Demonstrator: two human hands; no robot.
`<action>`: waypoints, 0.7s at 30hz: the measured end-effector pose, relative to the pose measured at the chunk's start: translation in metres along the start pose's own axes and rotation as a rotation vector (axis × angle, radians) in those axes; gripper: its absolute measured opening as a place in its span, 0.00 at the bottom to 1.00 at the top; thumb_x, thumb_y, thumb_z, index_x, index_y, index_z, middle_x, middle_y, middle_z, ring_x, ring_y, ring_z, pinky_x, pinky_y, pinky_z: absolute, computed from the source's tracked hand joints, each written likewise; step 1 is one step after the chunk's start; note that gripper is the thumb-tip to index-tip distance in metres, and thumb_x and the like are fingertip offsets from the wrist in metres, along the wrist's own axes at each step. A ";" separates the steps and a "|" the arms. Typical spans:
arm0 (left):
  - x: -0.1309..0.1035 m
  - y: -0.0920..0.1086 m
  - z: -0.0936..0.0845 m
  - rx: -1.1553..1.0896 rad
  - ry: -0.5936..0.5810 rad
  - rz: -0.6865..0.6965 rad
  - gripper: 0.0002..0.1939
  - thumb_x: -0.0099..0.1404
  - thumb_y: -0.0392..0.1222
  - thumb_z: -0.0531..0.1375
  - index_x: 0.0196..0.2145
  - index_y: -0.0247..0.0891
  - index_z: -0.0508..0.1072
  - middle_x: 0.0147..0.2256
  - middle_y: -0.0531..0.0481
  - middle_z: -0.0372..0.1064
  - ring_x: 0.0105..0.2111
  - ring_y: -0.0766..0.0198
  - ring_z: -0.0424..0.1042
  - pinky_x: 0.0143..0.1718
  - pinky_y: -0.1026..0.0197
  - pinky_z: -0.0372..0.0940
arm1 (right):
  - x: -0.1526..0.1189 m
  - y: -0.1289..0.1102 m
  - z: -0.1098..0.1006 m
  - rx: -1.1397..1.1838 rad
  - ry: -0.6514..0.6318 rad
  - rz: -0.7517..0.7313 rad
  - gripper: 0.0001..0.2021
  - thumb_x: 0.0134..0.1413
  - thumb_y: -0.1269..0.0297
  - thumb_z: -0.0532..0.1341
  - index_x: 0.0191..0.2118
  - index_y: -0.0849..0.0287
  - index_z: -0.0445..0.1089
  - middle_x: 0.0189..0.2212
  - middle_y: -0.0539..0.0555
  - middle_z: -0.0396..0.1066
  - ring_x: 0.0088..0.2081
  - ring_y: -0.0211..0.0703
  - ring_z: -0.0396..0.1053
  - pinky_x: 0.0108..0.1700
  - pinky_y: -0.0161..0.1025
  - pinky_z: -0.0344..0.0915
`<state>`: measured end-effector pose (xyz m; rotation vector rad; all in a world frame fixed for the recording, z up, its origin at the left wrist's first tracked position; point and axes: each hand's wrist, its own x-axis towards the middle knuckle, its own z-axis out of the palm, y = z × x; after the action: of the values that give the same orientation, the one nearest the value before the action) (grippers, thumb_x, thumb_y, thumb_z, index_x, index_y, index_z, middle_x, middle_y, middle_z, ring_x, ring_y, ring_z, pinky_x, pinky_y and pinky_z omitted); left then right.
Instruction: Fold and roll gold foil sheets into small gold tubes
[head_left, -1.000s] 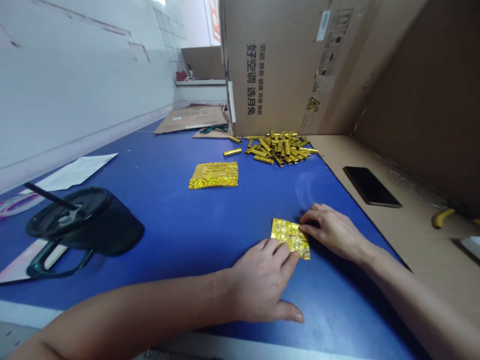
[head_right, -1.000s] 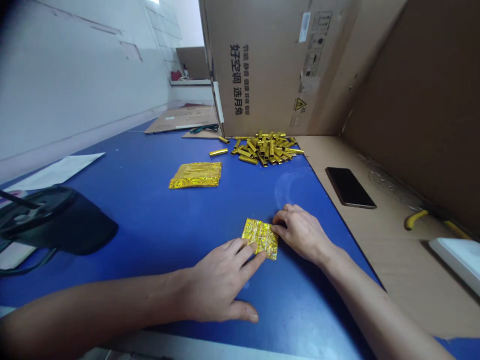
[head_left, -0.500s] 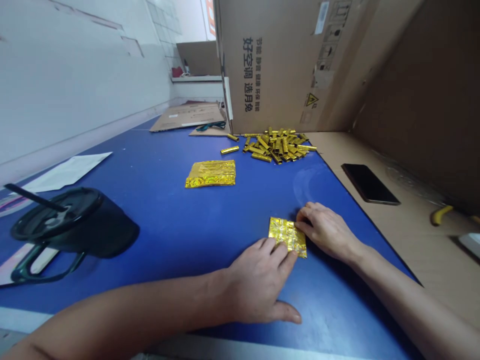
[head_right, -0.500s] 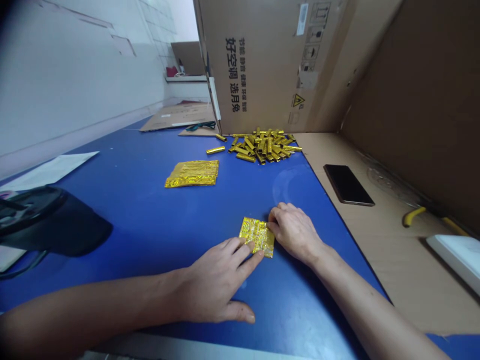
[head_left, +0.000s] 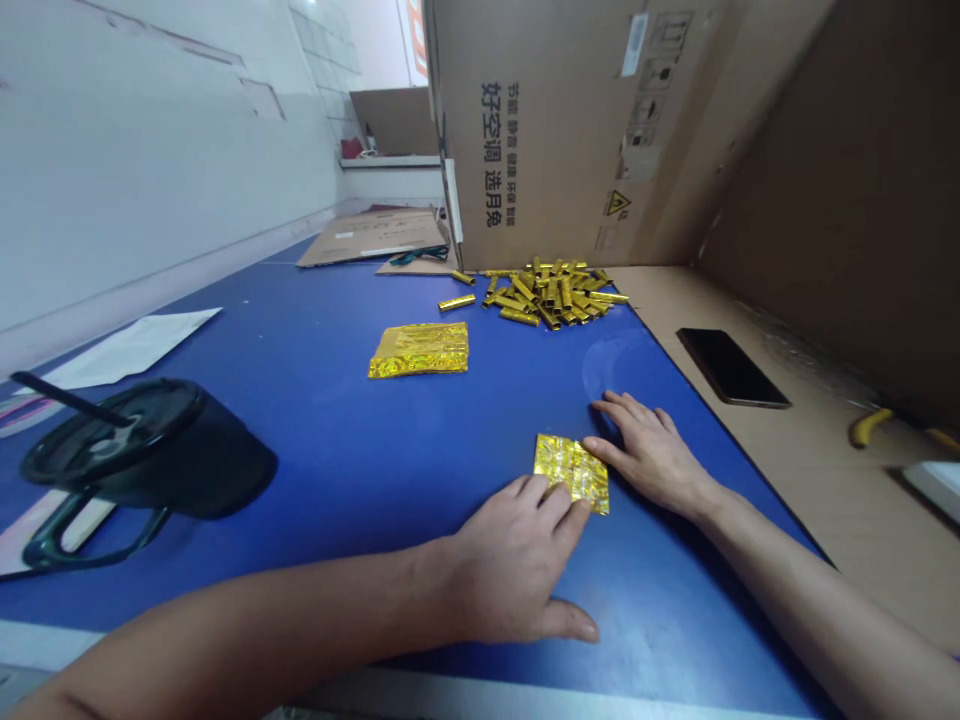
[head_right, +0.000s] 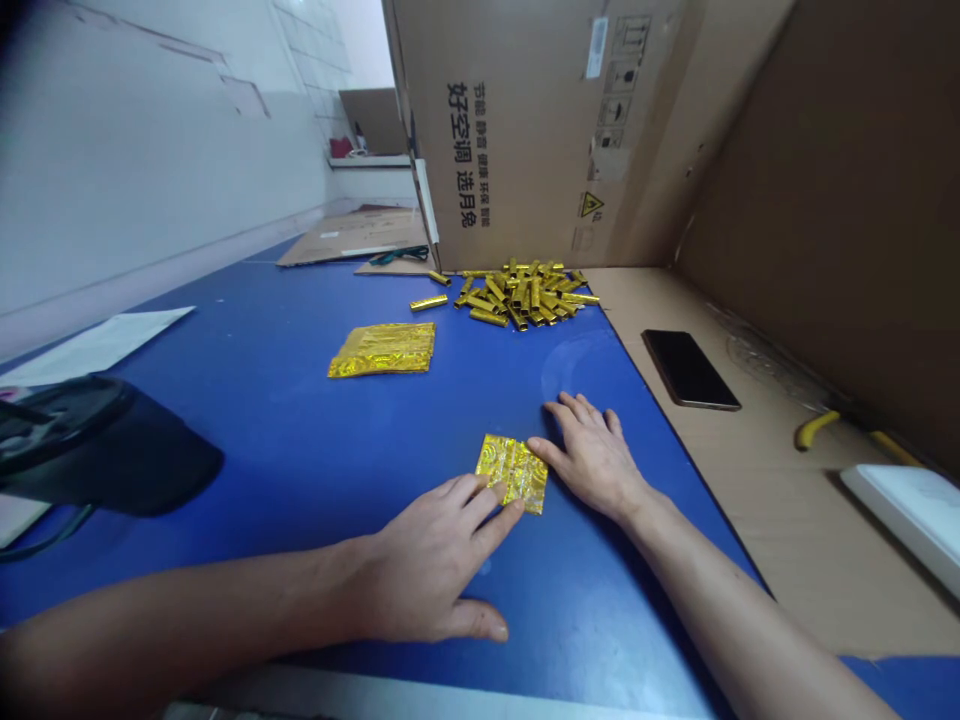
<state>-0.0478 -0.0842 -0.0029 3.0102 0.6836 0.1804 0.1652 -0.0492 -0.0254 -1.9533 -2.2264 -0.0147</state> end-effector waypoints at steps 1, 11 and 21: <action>0.000 0.000 0.000 0.001 0.000 0.002 0.42 0.51 0.67 0.49 0.52 0.29 0.56 0.43 0.41 0.60 0.42 0.53 0.58 0.45 0.53 0.54 | 0.000 -0.002 0.001 0.009 -0.005 0.016 0.29 0.52 0.45 0.42 0.54 0.58 0.54 0.56 0.60 0.51 0.57 0.54 0.45 0.52 0.56 0.46; 0.000 0.000 0.001 -0.006 -0.001 0.003 0.41 0.51 0.66 0.50 0.51 0.29 0.57 0.42 0.41 0.60 0.41 0.52 0.58 0.45 0.53 0.54 | 0.008 -0.009 0.004 -0.045 -0.004 0.070 0.34 0.50 0.41 0.40 0.56 0.60 0.52 0.58 0.59 0.47 0.58 0.54 0.41 0.53 0.57 0.44; -0.001 0.001 0.000 -0.001 0.000 -0.002 0.41 0.51 0.66 0.49 0.53 0.30 0.54 0.54 0.37 0.48 0.47 0.51 0.55 0.48 0.54 0.51 | 0.006 -0.011 0.005 -0.078 0.006 0.066 0.35 0.50 0.40 0.39 0.56 0.61 0.52 0.58 0.61 0.48 0.58 0.56 0.43 0.51 0.58 0.46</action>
<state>-0.0485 -0.0856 -0.0025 3.0081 0.6861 0.1811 0.1531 -0.0439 -0.0282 -2.0636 -2.1875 -0.1004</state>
